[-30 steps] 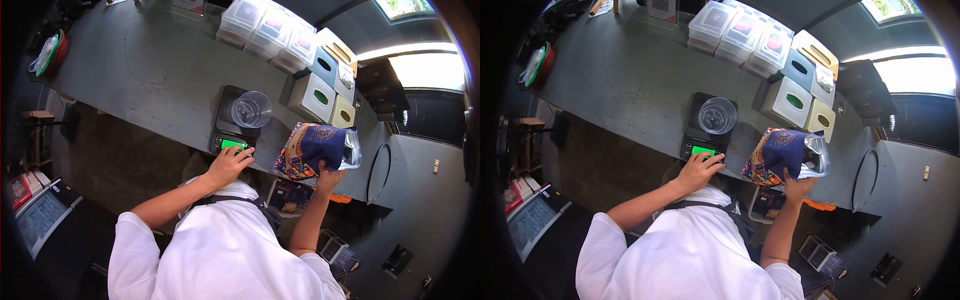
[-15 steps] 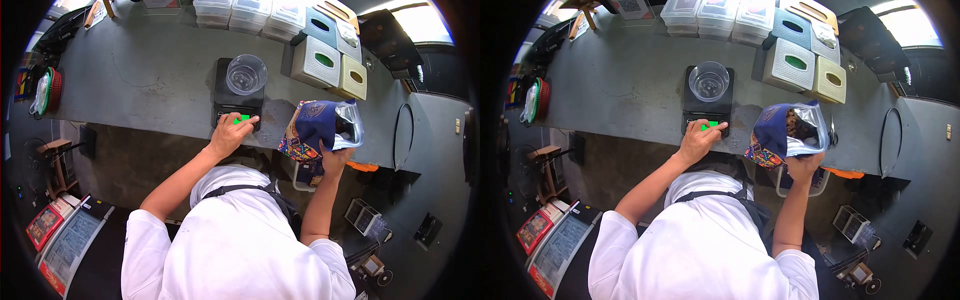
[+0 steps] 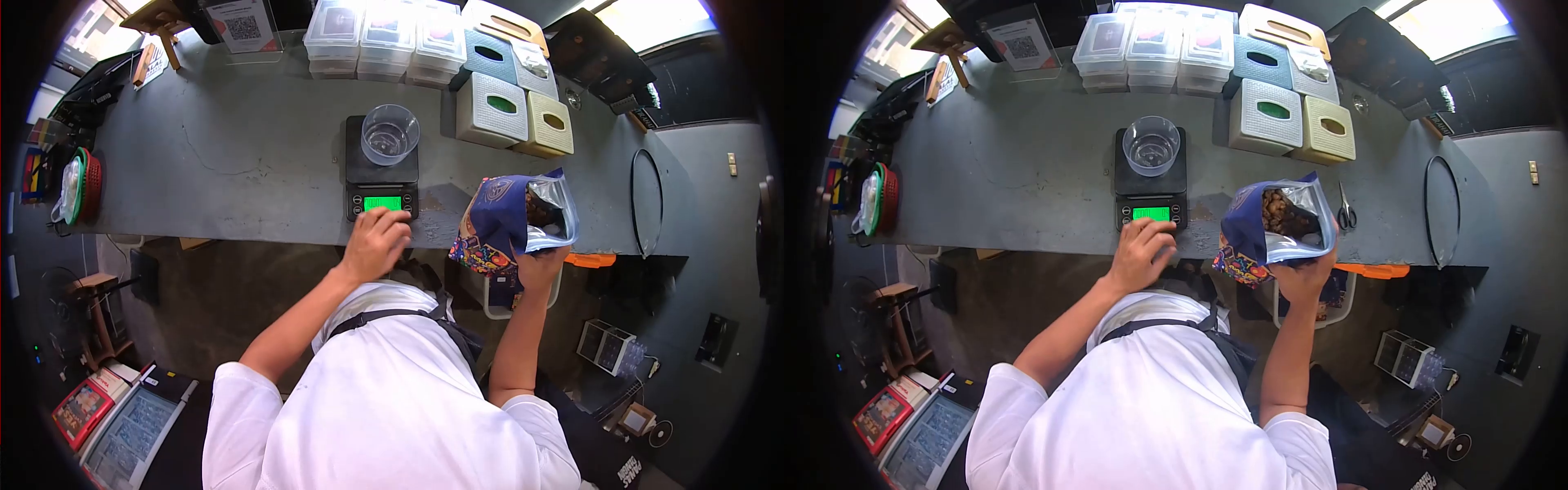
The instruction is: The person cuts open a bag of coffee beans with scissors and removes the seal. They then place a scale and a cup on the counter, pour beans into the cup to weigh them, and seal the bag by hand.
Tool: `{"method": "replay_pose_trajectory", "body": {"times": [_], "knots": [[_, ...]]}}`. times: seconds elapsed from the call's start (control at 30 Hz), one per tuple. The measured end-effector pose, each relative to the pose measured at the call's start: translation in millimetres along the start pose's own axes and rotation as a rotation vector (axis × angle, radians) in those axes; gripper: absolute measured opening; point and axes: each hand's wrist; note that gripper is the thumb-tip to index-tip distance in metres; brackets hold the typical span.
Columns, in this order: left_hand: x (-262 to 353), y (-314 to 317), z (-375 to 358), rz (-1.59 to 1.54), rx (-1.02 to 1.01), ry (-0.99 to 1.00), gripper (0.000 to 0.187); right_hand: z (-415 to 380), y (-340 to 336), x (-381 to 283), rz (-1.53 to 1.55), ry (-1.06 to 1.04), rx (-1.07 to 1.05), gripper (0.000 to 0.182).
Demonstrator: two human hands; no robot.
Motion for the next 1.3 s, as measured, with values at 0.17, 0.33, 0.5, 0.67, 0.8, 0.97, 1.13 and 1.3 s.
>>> {"method": "replay_pose_trajectory", "body": {"times": [0.17,0.33,0.5,0.67,0.8,0.97,1.13,1.3], "knots": [[44,3,21,-0.746,-0.087,-0.244,0.064,2,11,-10,-0.137,0.023,0.001,0.088],[65,31,45,-1.104,-0.144,-0.399,0.105,33,29,-50,-0.278,-0.040,-0.191,0.085],[65,50,52,-1.253,-0.212,-0.572,0.105,68,49,-71,-0.426,-0.176,-0.376,0.084],[58,62,70,-1.481,-0.276,-0.718,0.082,96,67,-89,-0.572,-0.213,-0.473,0.083],[50,80,79,-1.493,-0.208,-0.599,0.083,111,81,-93,-0.645,-0.201,-0.505,0.081],[43,93,82,-1.600,-0.188,-0.580,0.089,121,91,-91,-0.711,-0.218,-0.545,0.080],[46,66,94,-1.471,-0.342,-0.724,0.090,124,102,-94,-0.783,-0.208,-0.594,0.077],[45,62,97,-1.553,-0.385,-0.812,0.089,129,110,-95,-0.805,-0.212,-0.617,0.075]]}}
Point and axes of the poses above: each hand's wrist, its own z-axis towards the middle knuckle, its own y-axis out of the palm, x = y × z, and after that the axes turned 11 degrees about x, right-handed
